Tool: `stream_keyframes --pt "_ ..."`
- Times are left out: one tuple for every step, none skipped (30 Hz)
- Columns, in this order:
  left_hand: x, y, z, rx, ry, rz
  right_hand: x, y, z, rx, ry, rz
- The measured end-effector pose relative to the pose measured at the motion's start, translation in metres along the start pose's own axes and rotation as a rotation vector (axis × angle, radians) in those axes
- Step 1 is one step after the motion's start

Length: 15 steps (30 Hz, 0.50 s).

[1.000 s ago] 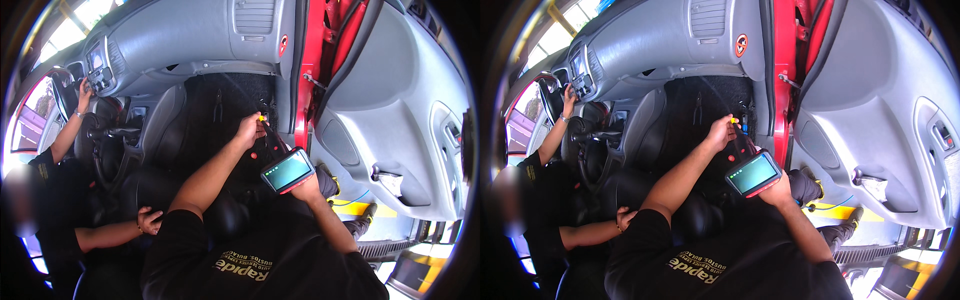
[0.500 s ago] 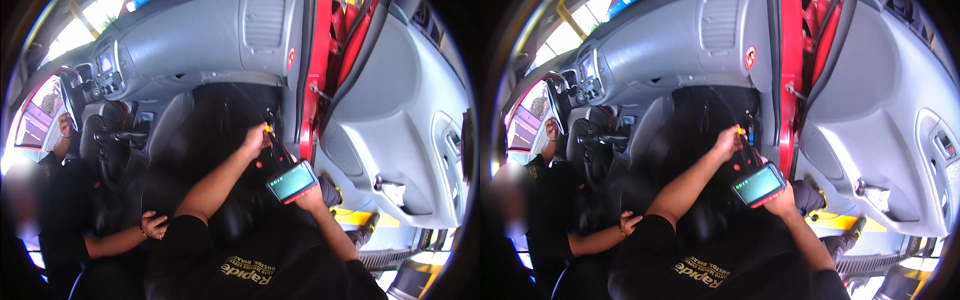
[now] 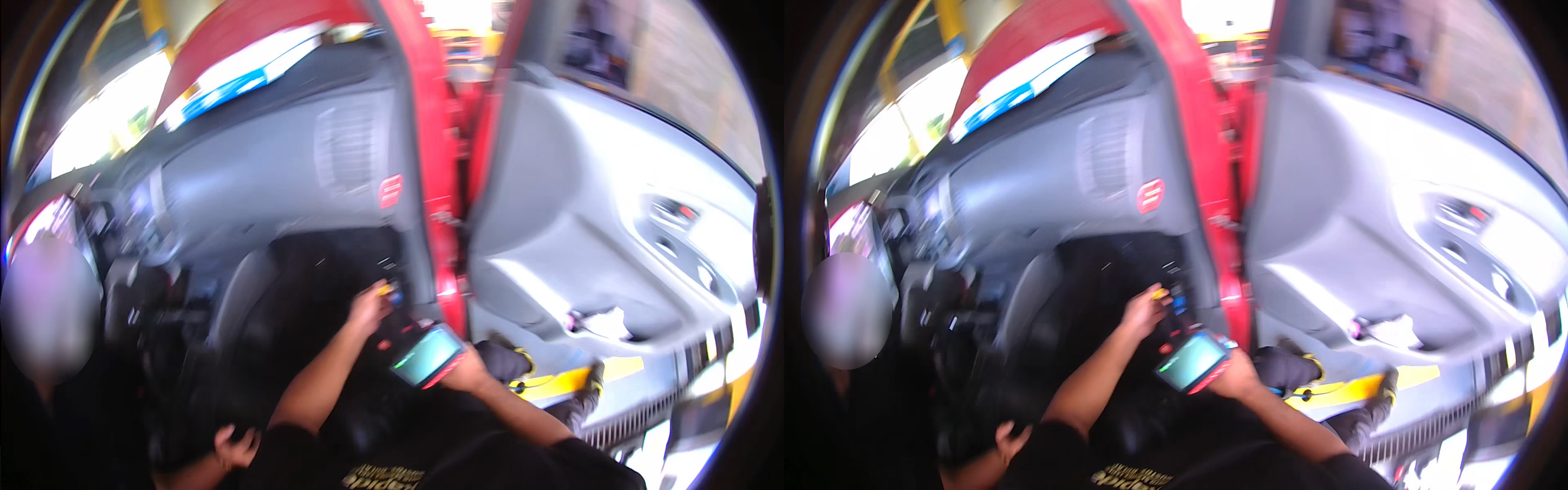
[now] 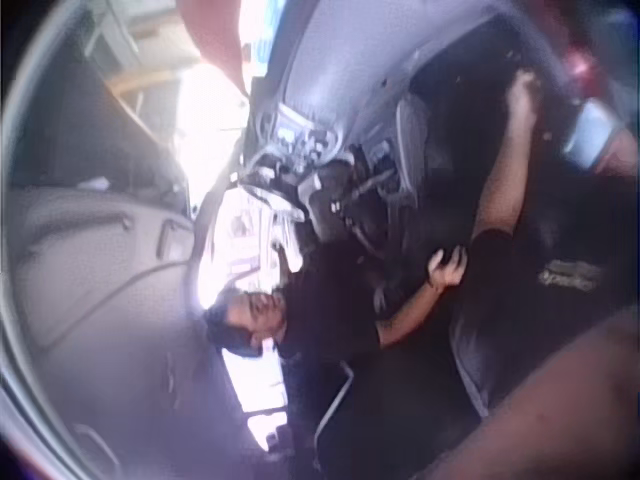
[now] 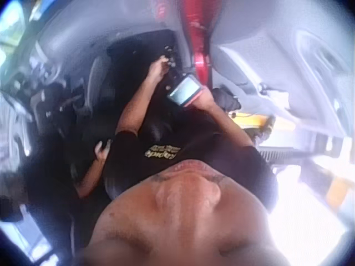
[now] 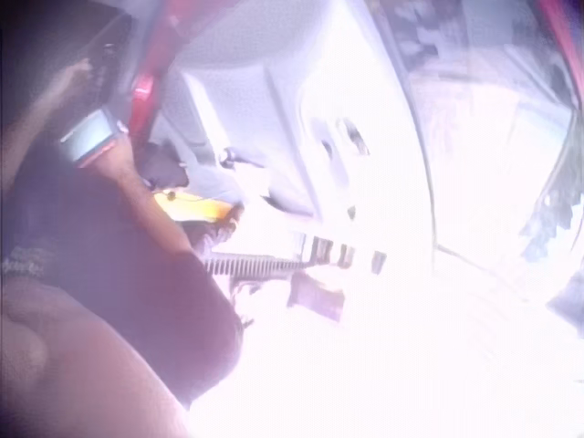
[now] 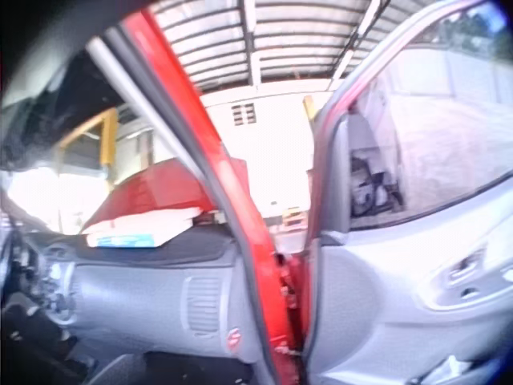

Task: The person applies refrigerant to the passenger-side dashboard area using a spray can, then uses a digital diagnostic tool to monitor readings while a second person operates the vehicle's climate controls. The person moves the diagnostic probe along the dashboard and floor area, checking for changes in the displayed data.

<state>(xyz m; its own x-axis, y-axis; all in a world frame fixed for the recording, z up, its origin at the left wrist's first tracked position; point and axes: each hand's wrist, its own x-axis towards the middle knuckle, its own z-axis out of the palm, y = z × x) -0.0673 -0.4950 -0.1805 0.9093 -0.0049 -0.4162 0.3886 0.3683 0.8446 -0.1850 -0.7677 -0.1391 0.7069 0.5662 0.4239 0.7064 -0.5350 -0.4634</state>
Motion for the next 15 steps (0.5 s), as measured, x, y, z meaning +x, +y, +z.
stream_keyframes --pt "-0.007 -0.001 0.023 -0.04 0.088 0.031 -0.01 0.008 0.006 0.0 -0.012 0.062" --pt "-0.009 0.001 0.029 -0.044 0.095 0.021 -0.018 0.017 0.02 0.011 -0.011 0.112" --pt "-0.005 -0.002 0.013 -0.03 0.062 0.053 -0.019 0.024 0.035 0.045 -0.098 0.178" --pt "0.004 -0.005 -0.011 -0.007 0.083 0.052 -0.011 0.022 0.038 0.117 -0.125 0.204" --pt "0.012 -0.005 -0.019 0.001 0.049 0.0 -0.011 0.023 0.034 0.168 -0.144 0.261" --pt "0.006 -0.005 -0.012 -0.038 0.016 0.038 -0.01 0.013 0.021 0.237 -0.117 0.278" --pt "0.009 -0.005 -0.021 -0.04 0.03 0.041 -0.002 0.001 0.001 0.231 -0.187 0.282" --pt "0.007 -0.004 -0.019 -0.066 0.023 0.023 0.002 -0.01 -0.022 0.226 -0.263 0.283" --pt "0.005 -0.003 -0.015 -0.083 0.014 0.034 0.001 -0.022 -0.039 0.286 -0.238 0.372" --pt "0.003 -0.003 -0.012 -0.101 0.008 0.046 -0.002 -0.019 -0.037 0.267 -0.215 0.354" --pt "0.008 -0.004 -0.006 -0.092 -0.007 0.042 -0.006 -0.013 -0.03 0.246 -0.188 0.348" --pt "0.01 -0.004 -0.006 -0.083 -0.015 0.045 -0.006 -0.011 -0.02 0.227 -0.162 0.332" --pt "0.012 -0.004 -0.006 -0.068 -0.027 0.045 -0.007 -0.011 -0.013 0.233 -0.14 0.34" --pt "0.01 -0.002 -0.009 -0.058 -0.035 0.023 -0.009 -0.011 -0.005 0.238 -0.121 0.354" --pt "0.012 -0.003 -0.008 -0.046 -0.049 -0.003 -0.01 -0.01 0.005 0.258 -0.076 0.363"
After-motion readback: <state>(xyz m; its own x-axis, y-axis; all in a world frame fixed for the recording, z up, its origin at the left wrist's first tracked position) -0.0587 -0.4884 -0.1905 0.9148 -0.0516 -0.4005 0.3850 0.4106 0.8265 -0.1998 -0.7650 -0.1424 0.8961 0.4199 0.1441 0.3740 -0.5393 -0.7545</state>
